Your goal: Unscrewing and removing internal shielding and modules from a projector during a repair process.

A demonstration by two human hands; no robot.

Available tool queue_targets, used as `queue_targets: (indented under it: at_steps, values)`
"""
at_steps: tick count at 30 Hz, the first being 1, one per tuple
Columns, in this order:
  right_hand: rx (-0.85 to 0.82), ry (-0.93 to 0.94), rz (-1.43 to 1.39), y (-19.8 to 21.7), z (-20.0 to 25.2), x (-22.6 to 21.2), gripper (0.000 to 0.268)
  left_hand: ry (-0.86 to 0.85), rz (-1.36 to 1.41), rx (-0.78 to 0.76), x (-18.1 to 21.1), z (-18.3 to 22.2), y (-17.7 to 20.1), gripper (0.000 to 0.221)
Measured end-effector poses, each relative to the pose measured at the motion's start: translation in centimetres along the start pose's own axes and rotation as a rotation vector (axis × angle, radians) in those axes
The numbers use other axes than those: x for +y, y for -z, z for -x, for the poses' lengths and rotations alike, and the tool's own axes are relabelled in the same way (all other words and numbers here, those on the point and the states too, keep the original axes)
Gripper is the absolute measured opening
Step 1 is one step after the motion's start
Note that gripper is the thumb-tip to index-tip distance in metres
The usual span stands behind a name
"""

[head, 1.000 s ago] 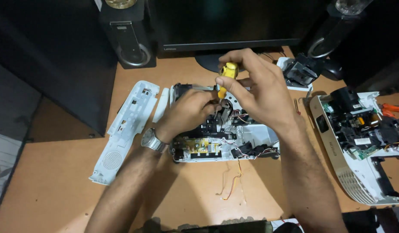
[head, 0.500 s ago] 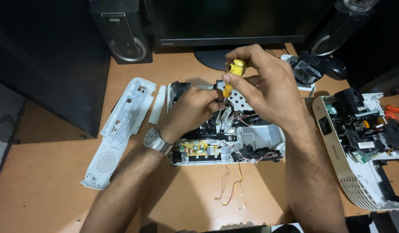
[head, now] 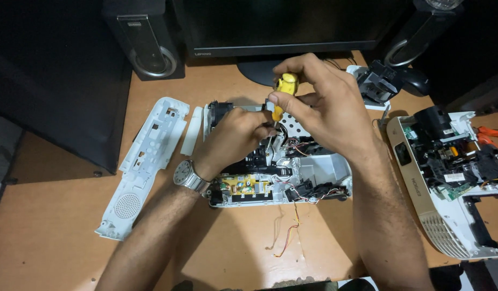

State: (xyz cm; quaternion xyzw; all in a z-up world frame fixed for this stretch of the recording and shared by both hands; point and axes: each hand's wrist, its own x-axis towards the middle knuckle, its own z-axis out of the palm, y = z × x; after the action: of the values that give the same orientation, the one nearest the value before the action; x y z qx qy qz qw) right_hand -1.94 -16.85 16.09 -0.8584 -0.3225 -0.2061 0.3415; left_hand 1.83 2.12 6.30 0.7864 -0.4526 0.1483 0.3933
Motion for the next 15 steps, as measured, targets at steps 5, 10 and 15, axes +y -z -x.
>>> queue_targets:
  at_steps: [5,10,15]
  values:
    - [0.035,0.071,0.05,-0.2,0.1,0.4,0.033,0.032,-0.044,-0.017,-1.4,0.9,-0.7,0.003]
    - [0.07,0.136,0.1,-0.4,0.0,1.1,0.04,0.15,-0.085,-0.069,-2.7,2.1,-1.6,0.012]
    - [0.106,0.194,0.1,-0.8,0.0,1.2,0.036,0.167,-0.102,-0.082,-3.1,2.4,-1.8,0.017]
